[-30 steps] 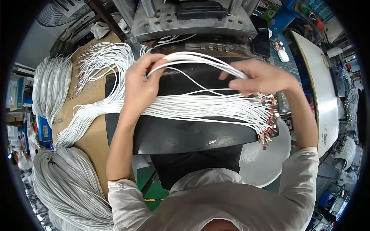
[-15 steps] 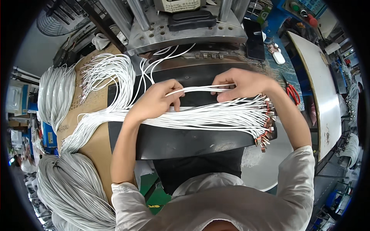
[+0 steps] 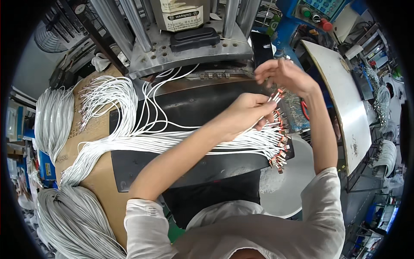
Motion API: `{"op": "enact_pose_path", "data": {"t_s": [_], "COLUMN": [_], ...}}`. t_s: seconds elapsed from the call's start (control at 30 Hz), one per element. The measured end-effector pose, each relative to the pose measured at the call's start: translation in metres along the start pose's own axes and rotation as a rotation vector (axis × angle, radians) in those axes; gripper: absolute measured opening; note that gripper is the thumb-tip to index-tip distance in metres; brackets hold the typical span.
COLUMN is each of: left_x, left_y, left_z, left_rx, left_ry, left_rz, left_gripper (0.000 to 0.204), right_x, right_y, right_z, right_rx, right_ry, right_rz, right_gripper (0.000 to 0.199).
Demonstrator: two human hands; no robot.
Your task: The person fits cable ends into a metal fixture by hand, loads the fixture into a molding press, and operates the machine to process the cables before repeating the procedure.
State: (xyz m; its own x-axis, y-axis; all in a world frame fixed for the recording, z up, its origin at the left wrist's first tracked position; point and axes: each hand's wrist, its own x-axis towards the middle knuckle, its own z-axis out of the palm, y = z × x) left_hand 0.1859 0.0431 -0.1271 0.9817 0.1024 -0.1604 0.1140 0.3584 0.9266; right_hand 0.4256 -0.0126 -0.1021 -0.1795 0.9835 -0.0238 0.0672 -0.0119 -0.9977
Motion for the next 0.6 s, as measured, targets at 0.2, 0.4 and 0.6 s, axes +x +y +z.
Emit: {"op": "enact_pose_path", "data": {"t_s": [0.2, 0.4, 0.6], "left_x": [-0.036, -0.079, -0.077], "left_y": [-0.007, -0.024, -0.022], "left_z": [-0.043, -0.055, -0.057], "left_rx": [0.060, -0.082, -0.165], "left_ry": [0.287, 0.371, 0.465], "left_rz": [-0.064, 0.029, -0.010], "left_gripper": [0.026, 0.027, 0.026], "right_x": [0.049, 0.074, 0.056], "right_y": [0.018, 0.056, 0.039], "right_z": [0.055, 0.082, 0.112], "right_rx": [-0.796, -1.592, -1.031], "right_ry": [0.086, 0.349, 0.316], "right_rz": [0.002, -0.190, 0.051], "right_gripper": [0.057, 0.049, 0.034]}}
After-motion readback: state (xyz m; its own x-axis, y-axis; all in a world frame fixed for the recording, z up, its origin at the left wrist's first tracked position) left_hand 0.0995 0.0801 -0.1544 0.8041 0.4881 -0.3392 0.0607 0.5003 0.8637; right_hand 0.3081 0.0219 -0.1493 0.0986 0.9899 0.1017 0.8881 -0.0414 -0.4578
